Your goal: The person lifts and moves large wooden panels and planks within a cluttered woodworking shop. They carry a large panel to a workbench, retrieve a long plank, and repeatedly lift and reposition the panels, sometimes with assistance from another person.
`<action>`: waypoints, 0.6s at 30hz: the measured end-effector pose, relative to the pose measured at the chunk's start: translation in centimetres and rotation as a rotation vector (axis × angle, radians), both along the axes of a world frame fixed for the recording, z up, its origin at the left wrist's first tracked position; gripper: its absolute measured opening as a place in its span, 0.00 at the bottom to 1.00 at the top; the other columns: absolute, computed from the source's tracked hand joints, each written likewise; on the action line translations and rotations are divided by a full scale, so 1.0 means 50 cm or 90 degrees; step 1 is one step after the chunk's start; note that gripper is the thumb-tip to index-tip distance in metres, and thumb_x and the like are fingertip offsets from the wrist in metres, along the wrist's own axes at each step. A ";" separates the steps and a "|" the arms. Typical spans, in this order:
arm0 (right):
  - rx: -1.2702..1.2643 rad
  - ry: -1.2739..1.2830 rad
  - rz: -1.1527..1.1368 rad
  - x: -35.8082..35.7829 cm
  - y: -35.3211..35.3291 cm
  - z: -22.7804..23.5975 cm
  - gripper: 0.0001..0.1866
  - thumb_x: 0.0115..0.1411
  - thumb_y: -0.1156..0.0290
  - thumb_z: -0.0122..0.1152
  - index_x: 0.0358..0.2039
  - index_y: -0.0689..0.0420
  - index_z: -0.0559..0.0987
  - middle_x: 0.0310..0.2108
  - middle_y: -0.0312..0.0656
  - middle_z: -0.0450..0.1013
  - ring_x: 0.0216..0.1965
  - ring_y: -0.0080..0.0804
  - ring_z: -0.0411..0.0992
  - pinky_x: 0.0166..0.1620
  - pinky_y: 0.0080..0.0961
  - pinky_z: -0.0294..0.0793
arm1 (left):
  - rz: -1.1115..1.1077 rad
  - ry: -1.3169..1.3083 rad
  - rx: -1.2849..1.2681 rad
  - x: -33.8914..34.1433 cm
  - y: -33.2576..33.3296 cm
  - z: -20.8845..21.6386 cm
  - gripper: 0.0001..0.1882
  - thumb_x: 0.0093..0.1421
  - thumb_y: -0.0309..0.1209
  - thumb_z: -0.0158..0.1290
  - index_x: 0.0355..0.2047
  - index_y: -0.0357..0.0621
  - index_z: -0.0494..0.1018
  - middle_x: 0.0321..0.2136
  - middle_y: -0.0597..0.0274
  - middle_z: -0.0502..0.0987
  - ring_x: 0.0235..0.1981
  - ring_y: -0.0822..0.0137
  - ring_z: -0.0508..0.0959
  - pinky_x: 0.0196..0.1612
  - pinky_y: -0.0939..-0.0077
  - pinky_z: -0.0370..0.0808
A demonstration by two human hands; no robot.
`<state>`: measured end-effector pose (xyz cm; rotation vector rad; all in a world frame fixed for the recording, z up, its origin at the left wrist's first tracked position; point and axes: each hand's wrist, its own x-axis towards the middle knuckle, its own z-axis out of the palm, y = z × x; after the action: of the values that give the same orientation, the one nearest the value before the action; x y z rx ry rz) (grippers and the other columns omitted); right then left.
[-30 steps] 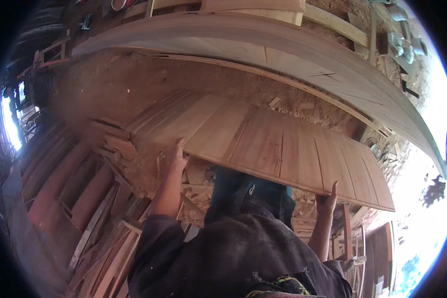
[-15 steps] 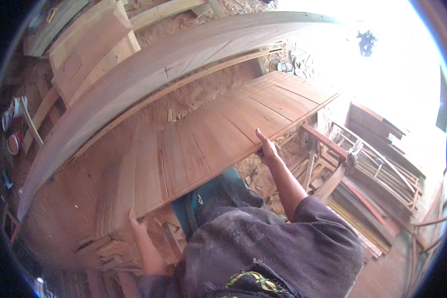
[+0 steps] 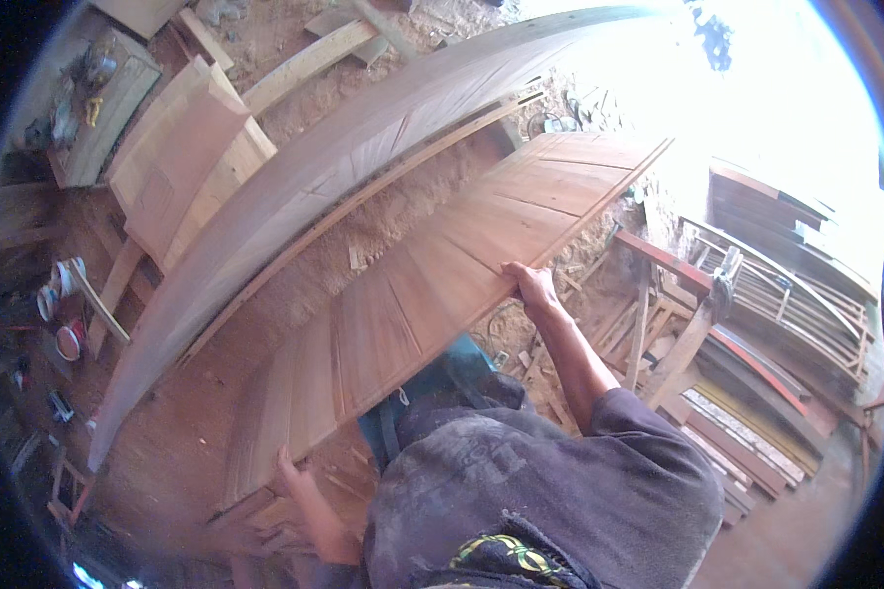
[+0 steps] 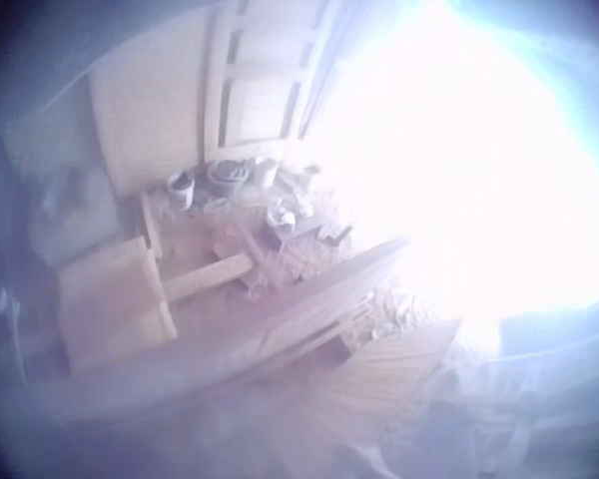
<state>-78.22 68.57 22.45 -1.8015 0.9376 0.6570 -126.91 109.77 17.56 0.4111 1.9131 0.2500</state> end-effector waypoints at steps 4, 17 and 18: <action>-0.010 -0.003 -0.004 0.019 -0.013 0.046 0.15 0.51 0.66 0.67 0.29 0.70 0.82 0.26 0.47 0.78 0.28 0.36 0.78 0.33 0.31 0.78 | -0.049 -0.063 0.068 -0.020 0.010 0.070 0.29 0.51 0.33 0.62 0.54 0.43 0.70 0.50 0.53 0.73 0.50 0.55 0.74 0.49 0.53 0.73; 0.037 -0.032 -0.023 0.063 0.074 0.146 0.16 0.53 0.67 0.65 0.35 0.68 0.82 0.33 0.47 0.79 0.30 0.34 0.78 0.34 0.27 0.79 | -0.191 -0.015 0.159 0.142 0.093 0.257 0.23 0.53 0.36 0.61 0.47 0.38 0.73 0.44 0.54 0.75 0.46 0.57 0.74 0.48 0.59 0.76; 0.019 -0.017 -0.008 0.060 0.085 0.145 0.16 0.52 0.67 0.65 0.35 0.67 0.82 0.34 0.46 0.79 0.30 0.33 0.78 0.34 0.26 0.79 | -0.101 -0.009 0.101 0.165 0.116 0.256 0.23 0.53 0.37 0.61 0.46 0.38 0.73 0.43 0.55 0.75 0.45 0.57 0.75 0.47 0.59 0.76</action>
<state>-75.25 72.82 29.68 -1.7727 0.9149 0.6346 -118.66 115.56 30.35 0.6624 1.8421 0.2995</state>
